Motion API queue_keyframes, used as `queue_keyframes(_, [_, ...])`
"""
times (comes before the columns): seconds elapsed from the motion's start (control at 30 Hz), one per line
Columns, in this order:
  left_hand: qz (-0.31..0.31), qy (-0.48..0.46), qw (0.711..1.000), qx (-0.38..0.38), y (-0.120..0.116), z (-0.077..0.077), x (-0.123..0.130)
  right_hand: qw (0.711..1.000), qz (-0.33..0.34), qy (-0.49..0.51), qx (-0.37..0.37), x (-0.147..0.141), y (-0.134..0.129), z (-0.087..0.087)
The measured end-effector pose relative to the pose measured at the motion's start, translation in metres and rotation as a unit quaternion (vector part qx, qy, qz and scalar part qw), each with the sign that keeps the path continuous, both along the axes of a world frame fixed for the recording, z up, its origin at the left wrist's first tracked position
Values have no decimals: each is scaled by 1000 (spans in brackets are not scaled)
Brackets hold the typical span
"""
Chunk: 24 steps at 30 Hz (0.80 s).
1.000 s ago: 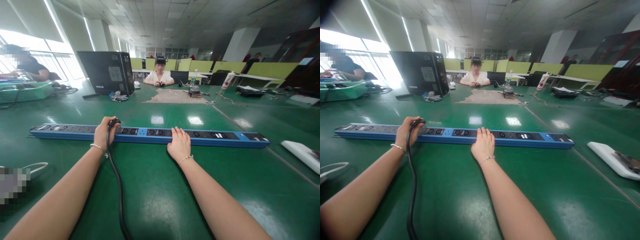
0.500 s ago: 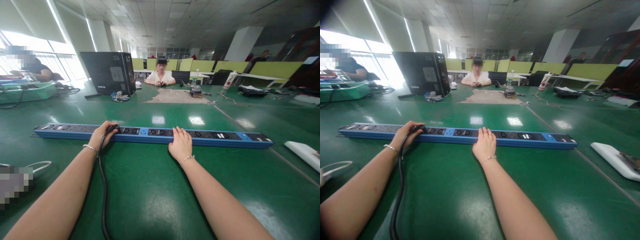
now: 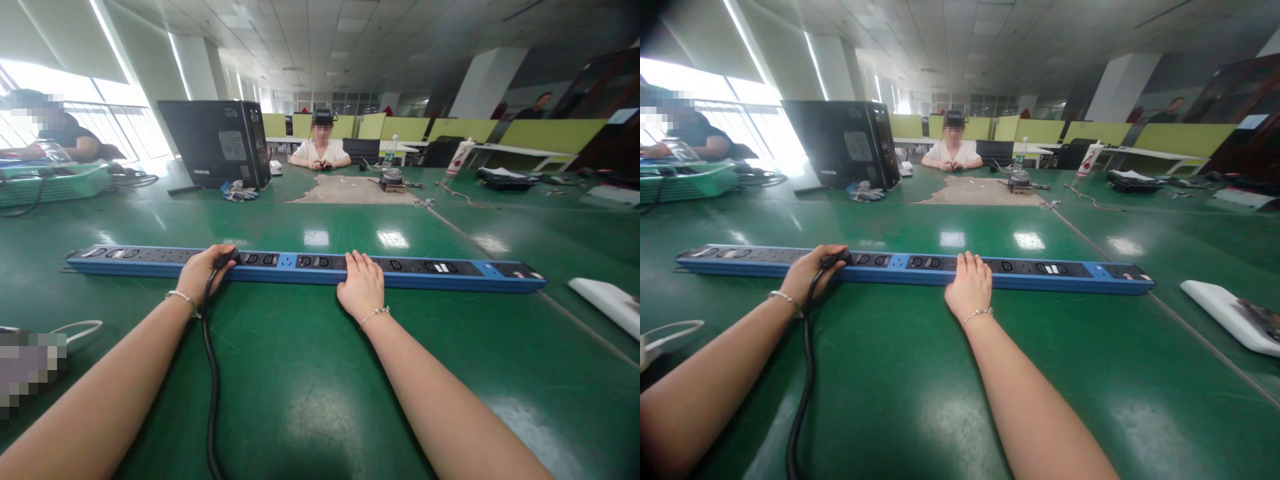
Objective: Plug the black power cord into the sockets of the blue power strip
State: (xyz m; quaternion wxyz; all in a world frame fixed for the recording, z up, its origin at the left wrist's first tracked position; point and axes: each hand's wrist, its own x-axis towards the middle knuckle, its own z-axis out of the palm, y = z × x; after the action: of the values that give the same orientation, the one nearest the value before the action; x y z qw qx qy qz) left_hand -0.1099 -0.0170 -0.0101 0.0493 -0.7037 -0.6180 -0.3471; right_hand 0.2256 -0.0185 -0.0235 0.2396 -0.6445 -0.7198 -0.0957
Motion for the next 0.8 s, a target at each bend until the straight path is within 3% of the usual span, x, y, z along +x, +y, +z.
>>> queue_keyframes(0.2, [20, -50, 999, -3, -3, 1, 5, 1000, -1, -1, 3, 0, 0, 0])
queue_keyframes(0.33, [95, -151, 973, 144, -1, 13, 17, 1000, -2, 1, 7, -1, 0, -1])
queue_keyframes(0.4, [69, -180, 965, 177, -2, 22, 32, 1000, -3, 3, 8, -1, 0, -1])
queue_keyframes(0.57, [-37, -104, 994, 3, -6, 31, 86, 1000, -3, 6, 6, -1, 1, -1])
queue_keyframes(0.67, [-46, -77, 995, -39, -2, 28, 108, 1000, -1, 7, 9, -1, 1, 0])
queue_keyframes(0.8, [-26, -30, 998, -54, 7, 22, 117, 1000, 0, 10, 12, -2, 1, -1])
